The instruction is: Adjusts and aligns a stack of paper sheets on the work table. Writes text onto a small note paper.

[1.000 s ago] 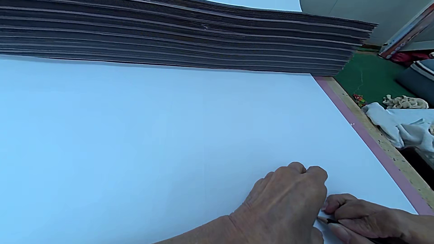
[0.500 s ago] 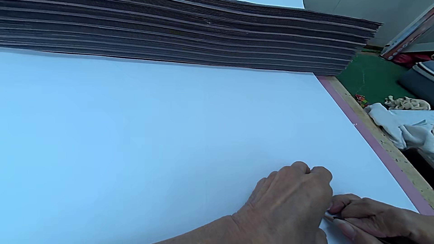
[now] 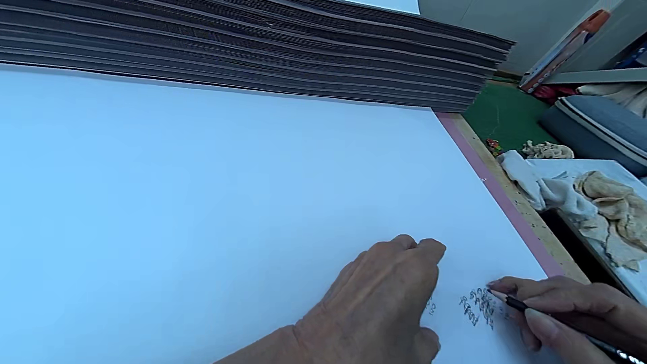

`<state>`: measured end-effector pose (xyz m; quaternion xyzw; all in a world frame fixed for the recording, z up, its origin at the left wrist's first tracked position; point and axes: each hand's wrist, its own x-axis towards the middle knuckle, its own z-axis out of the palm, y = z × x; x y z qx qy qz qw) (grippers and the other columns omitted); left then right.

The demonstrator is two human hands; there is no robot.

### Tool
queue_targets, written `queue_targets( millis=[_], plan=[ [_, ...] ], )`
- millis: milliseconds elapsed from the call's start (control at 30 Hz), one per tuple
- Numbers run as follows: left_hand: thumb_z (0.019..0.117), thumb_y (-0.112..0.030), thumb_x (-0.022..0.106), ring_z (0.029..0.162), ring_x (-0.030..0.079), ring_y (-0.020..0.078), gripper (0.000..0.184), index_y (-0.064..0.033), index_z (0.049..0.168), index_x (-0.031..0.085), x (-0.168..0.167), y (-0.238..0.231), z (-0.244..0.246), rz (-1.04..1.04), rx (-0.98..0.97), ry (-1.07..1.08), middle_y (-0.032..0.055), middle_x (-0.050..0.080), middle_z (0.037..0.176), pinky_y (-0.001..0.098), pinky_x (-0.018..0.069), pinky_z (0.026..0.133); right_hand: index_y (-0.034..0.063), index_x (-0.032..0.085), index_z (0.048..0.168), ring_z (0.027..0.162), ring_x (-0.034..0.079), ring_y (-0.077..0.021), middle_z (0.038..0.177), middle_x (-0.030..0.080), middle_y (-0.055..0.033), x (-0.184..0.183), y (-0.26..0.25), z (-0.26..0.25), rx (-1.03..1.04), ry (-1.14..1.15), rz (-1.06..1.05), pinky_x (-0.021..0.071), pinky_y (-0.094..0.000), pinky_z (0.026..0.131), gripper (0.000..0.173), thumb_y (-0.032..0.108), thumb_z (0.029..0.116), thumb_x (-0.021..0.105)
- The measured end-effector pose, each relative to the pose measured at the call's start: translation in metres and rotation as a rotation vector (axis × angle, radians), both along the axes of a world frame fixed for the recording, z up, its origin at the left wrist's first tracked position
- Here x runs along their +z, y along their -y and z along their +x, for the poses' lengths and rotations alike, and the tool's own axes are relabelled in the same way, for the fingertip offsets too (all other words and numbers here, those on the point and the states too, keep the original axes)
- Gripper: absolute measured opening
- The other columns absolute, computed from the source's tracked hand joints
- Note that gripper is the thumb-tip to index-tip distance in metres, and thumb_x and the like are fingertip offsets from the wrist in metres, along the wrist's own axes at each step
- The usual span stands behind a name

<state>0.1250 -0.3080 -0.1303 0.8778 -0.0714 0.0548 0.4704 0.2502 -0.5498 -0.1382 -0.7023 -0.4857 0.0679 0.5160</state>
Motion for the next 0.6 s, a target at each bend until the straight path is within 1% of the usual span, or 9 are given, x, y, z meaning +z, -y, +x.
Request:
queue_targets(
  millis=[33, 100, 200, 267, 367, 433, 500, 567, 600],
  plan=[
    [0.0764, -0.014, 0.080, 0.066, 0.060, 0.0066, 0.056, -0.0007, 0.128, 0.064, -0.0014, -0.0004, 0.0001, 0.006, 0.000, 0.013, 0.0065, 0.065, 0.093, 0.0163, 0.0492, 0.054, 0.0195, 0.068, 0.105, 0.098, 0.071, -0.0025, 0.103, 0.073, 0.0115, -0.0014, 0.0050, 0.0002, -0.016, 0.029, -0.008, 0.0595, -0.0242, 0.091, 0.009, 0.015, 0.0997, 0.062],
    [0.0750, -0.014, 0.081, 0.064, 0.060, 0.0050, 0.055, -0.0003, 0.126, 0.065, -0.0028, -0.0006, 0.0004, 0.002, 0.006, 0.023, 0.0064, 0.066, 0.093, 0.0153, 0.0489, 0.053, 0.0194, 0.068, 0.102, 0.099, 0.071, -0.0025, 0.101, 0.074, 0.0118, -0.0039, 0.0089, -0.0007, -0.061, 0.057, -0.005, 0.0591, -0.0238, 0.092, 0.009, 0.012, 0.0985, 0.063],
    [0.0740, -0.014, 0.081, 0.063, 0.061, 0.0032, 0.054, -0.0003, 0.124, 0.066, -0.0032, -0.0005, 0.0002, -0.014, 0.020, 0.025, 0.0060, 0.066, 0.092, 0.0137, 0.0492, 0.052, 0.0186, 0.069, 0.099, 0.096, 0.071, -0.0010, 0.102, 0.075, 0.0113, -0.0055, 0.0077, -0.0033, -0.124, 0.061, 0.009, 0.0596, -0.0185, 0.085, 0.011, 0.009, 0.0966, 0.064],
    [0.0735, -0.013, 0.081, 0.063, 0.061, 0.0036, 0.054, 0.0000, 0.123, 0.066, -0.0030, -0.0002, 0.0004, -0.029, 0.023, 0.029, 0.0069, 0.066, 0.092, 0.0139, 0.0500, 0.053, 0.0181, 0.069, 0.098, 0.096, 0.071, -0.0005, 0.103, 0.076, 0.0111, -0.0055, 0.0076, -0.0042, -0.136, 0.057, 0.010, 0.0595, -0.0174, 0.083, 0.011, 0.008, 0.0961, 0.065],
    [0.0745, -0.013, 0.081, 0.064, 0.061, 0.0033, 0.056, -0.0002, 0.126, 0.065, -0.0017, -0.0007, 0.0003, -0.050, 0.020, -0.001, 0.0071, 0.066, 0.094, 0.0137, 0.0501, 0.053, 0.0166, 0.069, 0.098, 0.098, 0.070, -0.0004, 0.101, 0.075, 0.0106, -0.0062, 0.0081, -0.0024, -0.099, 0.069, -0.001, 0.0585, -0.0192, 0.088, 0.008, 0.010, 0.0968, 0.065],
    [0.0743, -0.013, 0.080, 0.064, 0.061, 0.0024, 0.056, -0.0003, 0.127, 0.065, -0.0028, -0.0009, 0.0001, -0.058, 0.023, -0.005, 0.0068, 0.066, 0.094, 0.0128, 0.0497, 0.053, 0.0128, 0.068, 0.098, 0.099, 0.069, -0.0006, 0.097, 0.074, 0.0081, -0.0061, 0.0073, -0.0009, -0.056, 0.076, -0.006, 0.0564, -0.0213, 0.092, 0.004, 0.009, 0.0968, 0.066],
    [0.0742, -0.013, 0.081, 0.063, 0.061, 0.0018, 0.056, 0.0000, 0.126, 0.066, -0.0039, -0.0011, 0.0003, -0.060, 0.025, 0.011, 0.0072, 0.066, 0.094, 0.0119, 0.0496, 0.053, 0.0095, 0.068, 0.097, 0.098, 0.068, -0.0005, 0.095, 0.074, 0.0053, -0.0056, 0.0069, -0.0008, -0.041, 0.080, -0.014, 0.0550, -0.0211, 0.092, 0.003, 0.008, 0.0967, 0.066],
    [0.0742, -0.013, 0.081, 0.063, 0.060, 0.0013, 0.055, 0.0001, 0.126, 0.066, -0.0043, -0.0015, 0.0006, -0.060, 0.024, 0.018, 0.0069, 0.066, 0.094, 0.0115, 0.0491, 0.052, 0.0092, 0.067, 0.096, 0.098, 0.069, 0.0001, 0.096, 0.075, 0.0051, -0.0050, 0.0069, -0.0008, -0.066, 0.093, -0.023, 0.0563, -0.0193, 0.090, 0.003, 0.008, 0.0967, 0.065],
    [0.0742, -0.013, 0.081, 0.063, 0.060, 0.0012, 0.055, 0.0001, 0.126, 0.065, -0.0041, -0.0019, 0.0007, -0.060, 0.024, 0.016, 0.0069, 0.066, 0.093, 0.0115, 0.0491, 0.052, 0.0085, 0.066, 0.095, 0.098, 0.069, -0.0003, 0.095, 0.075, 0.0044, -0.0052, 0.0074, -0.0003, -0.062, 0.100, -0.022, 0.0563, -0.0197, 0.091, 0.002, 0.007, 0.0968, 0.065]
  ],
)
